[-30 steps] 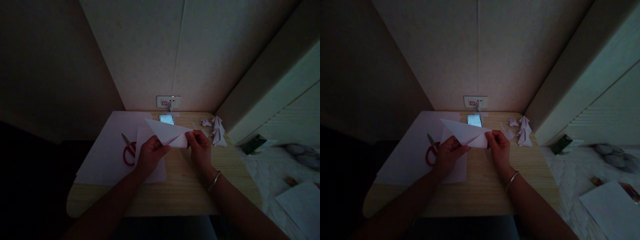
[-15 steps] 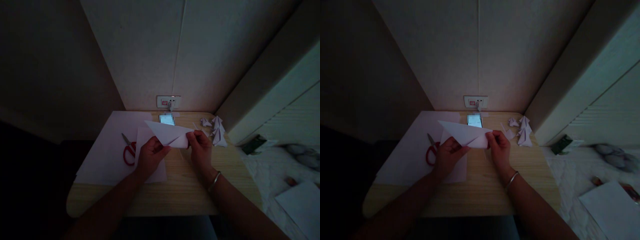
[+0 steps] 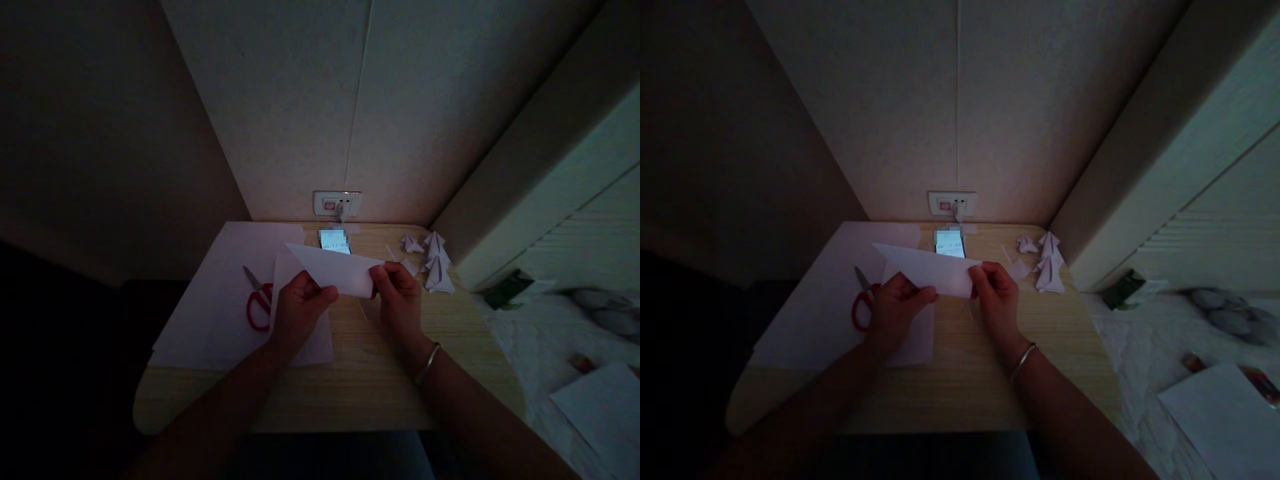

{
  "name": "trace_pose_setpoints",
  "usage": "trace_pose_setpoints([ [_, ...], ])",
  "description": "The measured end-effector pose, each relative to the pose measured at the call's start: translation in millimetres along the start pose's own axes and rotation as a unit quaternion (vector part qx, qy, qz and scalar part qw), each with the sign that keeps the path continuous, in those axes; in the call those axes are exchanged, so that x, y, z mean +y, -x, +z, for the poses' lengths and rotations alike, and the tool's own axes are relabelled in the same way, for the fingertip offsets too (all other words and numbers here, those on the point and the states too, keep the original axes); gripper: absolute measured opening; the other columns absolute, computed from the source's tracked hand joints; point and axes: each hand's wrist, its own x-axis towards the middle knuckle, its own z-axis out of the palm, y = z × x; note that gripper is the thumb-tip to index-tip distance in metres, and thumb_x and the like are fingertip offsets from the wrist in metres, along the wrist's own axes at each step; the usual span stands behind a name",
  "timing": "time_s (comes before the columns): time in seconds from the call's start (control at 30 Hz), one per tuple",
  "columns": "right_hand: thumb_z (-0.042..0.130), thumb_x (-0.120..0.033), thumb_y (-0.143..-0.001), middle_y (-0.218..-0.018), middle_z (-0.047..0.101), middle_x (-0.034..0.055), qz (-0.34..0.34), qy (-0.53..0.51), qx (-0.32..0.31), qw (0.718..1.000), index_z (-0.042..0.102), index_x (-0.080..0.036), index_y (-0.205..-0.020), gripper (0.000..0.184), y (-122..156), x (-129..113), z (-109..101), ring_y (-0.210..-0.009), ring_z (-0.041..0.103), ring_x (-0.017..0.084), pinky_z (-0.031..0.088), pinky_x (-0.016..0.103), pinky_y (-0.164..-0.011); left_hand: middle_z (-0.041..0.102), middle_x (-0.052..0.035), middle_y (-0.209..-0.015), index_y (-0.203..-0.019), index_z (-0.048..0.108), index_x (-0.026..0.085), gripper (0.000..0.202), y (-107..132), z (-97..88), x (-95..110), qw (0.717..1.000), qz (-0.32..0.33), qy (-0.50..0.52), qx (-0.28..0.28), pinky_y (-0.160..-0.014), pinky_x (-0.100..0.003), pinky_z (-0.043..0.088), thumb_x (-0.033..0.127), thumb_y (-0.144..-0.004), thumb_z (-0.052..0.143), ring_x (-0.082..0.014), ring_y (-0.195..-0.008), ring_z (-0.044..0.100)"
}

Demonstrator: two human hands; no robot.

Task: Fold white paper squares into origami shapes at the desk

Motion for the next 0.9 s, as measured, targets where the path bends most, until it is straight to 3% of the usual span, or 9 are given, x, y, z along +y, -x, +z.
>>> trace_pose_setpoints([
  [0.2, 0.064, -0.033, -0.076, -0.053, 0.05, -0.0053, 0.03, -0.001, -0.008, 1.0, 0.058, -0.019, -0.069, 0.017, 0.7, 0.5, 0.7, -0.049, 0.045, 0.009, 0.036, 0.021, -0.047, 0.069, -0.0008, -0.075, -0.082, 0.065, 0.015, 0.022, -1.2, -0.4, 0.3, 0.999, -0.029, -0.015, 0.025, -0.063, -0.024, 0.051, 0.023, -0.063, 0.072, -0.0118, -0.064, 0.062],
  [0.43, 0.066, -0.031, -0.074, -0.055, 0.054, -0.005, 0.045, -0.029, -0.014, 0.998, 0.059, -0.019, -0.067, 0.016, 0.8, 0.5, 0.2, -0.049, 0.046, 0.009, 0.036, 0.021, -0.047, 0.072, -0.0027, -0.078, -0.083, 0.068, 0.014, 0.025, -2.6, 0.2, -4.5, 0.994, -0.107, 0.031, -0.012, -0.063, -0.025, 0.054, 0.029, -0.064, 0.074, -0.0125, -0.064, 0.064],
  [0.67, 0.066, -0.034, -0.074, -0.054, 0.053, -0.0042, 0.065, -0.032, -0.019, 0.997, 0.058, -0.018, -0.064, 0.02, 0.1, 2.9, -1.4, -0.05, 0.046, 0.01, 0.037, 0.022, -0.049, 0.07, -0.004, -0.063, -0.069, 0.07, 0.012, 0.017, -3.3, -0.9, 1.0, 0.988, -0.142, -0.047, -0.026, -0.059, -0.025, 0.052, 0.028, -0.066, 0.072, -0.0136, -0.055, 0.063],
  [0.9, 0.068, -0.034, -0.072, -0.056, 0.053, -0.0042, 0.084, -0.047, -0.014, 0.995, 0.058, -0.018, -0.063, 0.02, -1.5, 2.7, -1.7, -0.05, 0.044, 0.009, 0.036, 0.021, -0.047, 0.07, -0.0078, -0.061, -0.064, 0.071, 0.012, 0.018, -1.2, -1.2, 3.3, 0.976, -0.191, -0.081, -0.065, -0.054, -0.025, 0.051, 0.029, -0.067, 0.07, -0.0147, -0.051, 0.063],
])
